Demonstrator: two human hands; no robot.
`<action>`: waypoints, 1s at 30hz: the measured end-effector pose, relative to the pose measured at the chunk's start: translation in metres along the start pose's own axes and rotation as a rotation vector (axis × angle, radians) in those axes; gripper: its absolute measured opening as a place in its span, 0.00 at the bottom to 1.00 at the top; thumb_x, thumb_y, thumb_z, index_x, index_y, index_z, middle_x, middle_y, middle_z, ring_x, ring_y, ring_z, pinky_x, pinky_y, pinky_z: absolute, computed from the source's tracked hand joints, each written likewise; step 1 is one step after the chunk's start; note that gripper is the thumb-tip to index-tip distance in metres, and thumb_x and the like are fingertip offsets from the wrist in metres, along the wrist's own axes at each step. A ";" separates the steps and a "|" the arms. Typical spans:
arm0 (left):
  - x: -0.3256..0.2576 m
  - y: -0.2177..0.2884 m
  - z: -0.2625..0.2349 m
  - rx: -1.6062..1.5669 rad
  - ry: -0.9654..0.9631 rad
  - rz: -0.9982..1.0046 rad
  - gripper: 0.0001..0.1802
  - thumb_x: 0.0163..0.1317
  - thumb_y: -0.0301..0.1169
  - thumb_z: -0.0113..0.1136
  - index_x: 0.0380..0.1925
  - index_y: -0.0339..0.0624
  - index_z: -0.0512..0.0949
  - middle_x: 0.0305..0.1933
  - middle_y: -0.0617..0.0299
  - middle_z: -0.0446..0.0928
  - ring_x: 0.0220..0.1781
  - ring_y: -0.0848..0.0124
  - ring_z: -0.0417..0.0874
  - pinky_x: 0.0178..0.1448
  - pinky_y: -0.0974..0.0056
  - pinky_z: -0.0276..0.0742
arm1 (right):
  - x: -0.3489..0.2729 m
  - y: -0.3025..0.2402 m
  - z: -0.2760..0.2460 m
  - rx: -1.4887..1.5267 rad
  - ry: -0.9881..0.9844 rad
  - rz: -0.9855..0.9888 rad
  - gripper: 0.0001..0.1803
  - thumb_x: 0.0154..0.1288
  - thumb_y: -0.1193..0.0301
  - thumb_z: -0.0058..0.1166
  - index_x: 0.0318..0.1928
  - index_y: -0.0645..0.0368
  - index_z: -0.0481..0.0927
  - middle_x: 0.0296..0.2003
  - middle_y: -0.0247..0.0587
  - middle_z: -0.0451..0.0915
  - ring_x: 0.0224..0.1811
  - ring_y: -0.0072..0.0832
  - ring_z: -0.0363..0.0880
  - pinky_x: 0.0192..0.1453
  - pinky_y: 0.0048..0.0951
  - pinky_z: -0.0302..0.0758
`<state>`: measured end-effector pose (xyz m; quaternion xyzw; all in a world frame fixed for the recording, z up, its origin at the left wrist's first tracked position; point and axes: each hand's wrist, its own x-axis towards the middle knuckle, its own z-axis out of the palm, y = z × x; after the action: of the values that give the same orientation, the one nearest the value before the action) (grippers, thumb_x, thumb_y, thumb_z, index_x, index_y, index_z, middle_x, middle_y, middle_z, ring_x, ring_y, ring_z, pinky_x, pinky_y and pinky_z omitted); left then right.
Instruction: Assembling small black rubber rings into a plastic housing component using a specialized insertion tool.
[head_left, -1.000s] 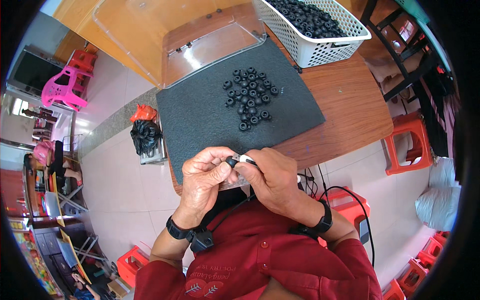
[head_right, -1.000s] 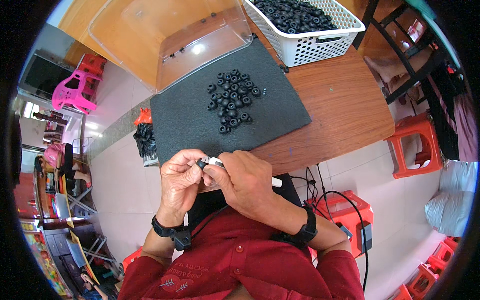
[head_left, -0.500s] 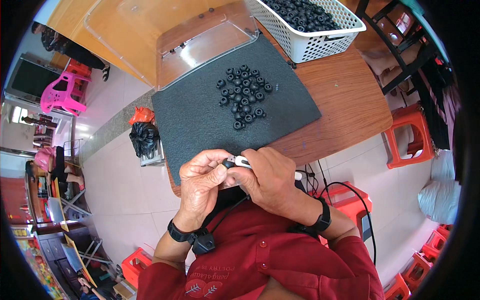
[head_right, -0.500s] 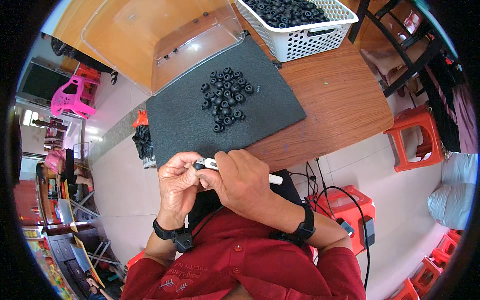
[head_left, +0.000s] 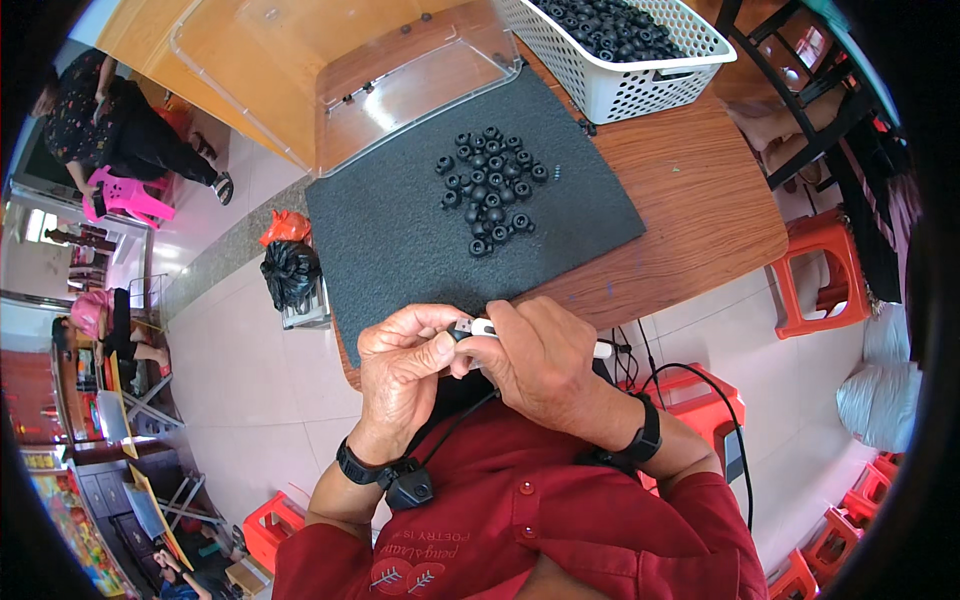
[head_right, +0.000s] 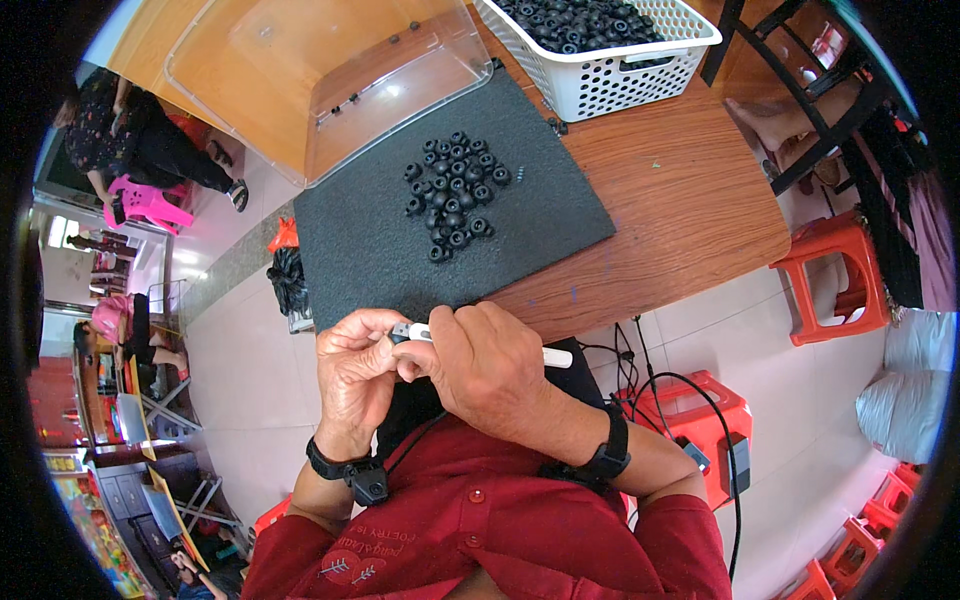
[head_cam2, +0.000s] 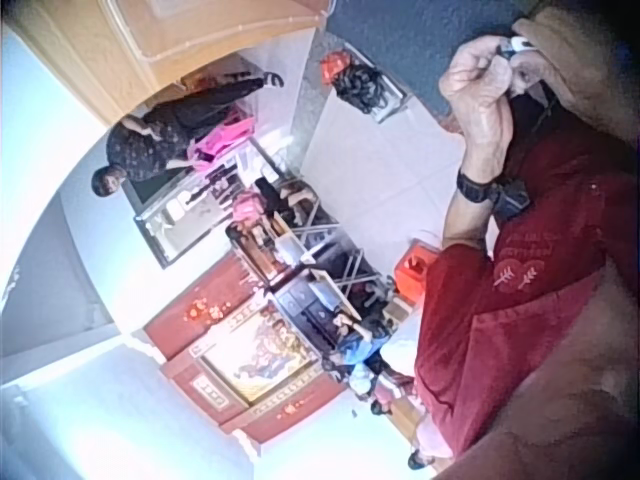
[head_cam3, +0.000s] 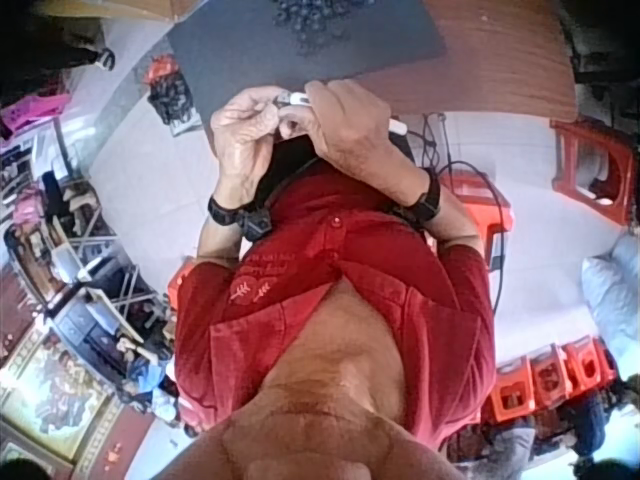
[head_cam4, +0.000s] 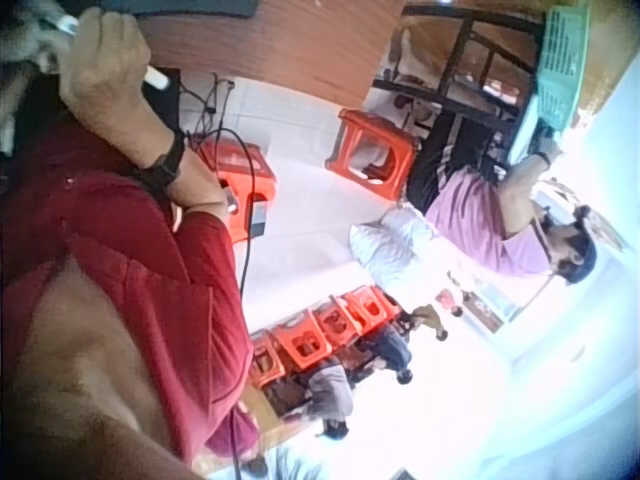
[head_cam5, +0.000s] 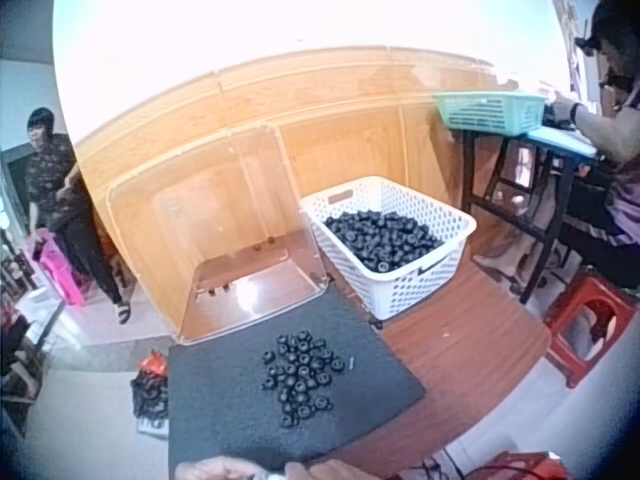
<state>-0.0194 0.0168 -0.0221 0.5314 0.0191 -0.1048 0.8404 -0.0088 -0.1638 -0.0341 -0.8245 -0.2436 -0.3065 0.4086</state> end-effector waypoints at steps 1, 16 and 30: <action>0.000 -0.001 0.000 -0.002 0.004 0.006 0.15 0.60 0.26 0.71 0.45 0.28 0.82 0.40 0.50 0.85 0.29 0.71 0.83 0.36 0.68 0.81 | 0.000 0.000 0.000 -0.007 -0.005 -0.010 0.17 0.61 0.61 0.66 0.32 0.60 0.74 0.22 0.38 0.65 0.21 0.33 0.69 0.23 0.35 0.67; 0.000 -0.002 0.001 -0.097 0.008 -0.074 0.15 0.61 0.27 0.70 0.44 0.26 0.82 0.38 0.48 0.85 0.29 0.69 0.82 0.35 0.67 0.80 | -0.002 0.001 0.003 0.006 -0.003 -0.025 0.14 0.63 0.64 0.63 0.27 0.57 0.74 0.19 0.36 0.66 0.20 0.33 0.70 0.23 0.35 0.68; 0.000 -0.005 0.000 -0.019 -0.018 -0.003 0.16 0.61 0.27 0.70 0.46 0.29 0.83 0.38 0.54 0.84 0.34 0.71 0.85 0.39 0.66 0.83 | -0.001 -0.004 -0.004 0.651 -0.127 0.564 0.13 0.67 0.65 0.65 0.33 0.63 0.81 0.24 0.42 0.80 0.25 0.30 0.80 0.29 0.31 0.73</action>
<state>-0.0203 0.0142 -0.0266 0.5225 0.0134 -0.1106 0.8453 -0.0135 -0.1652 -0.0307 -0.7042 -0.1174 -0.0389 0.6992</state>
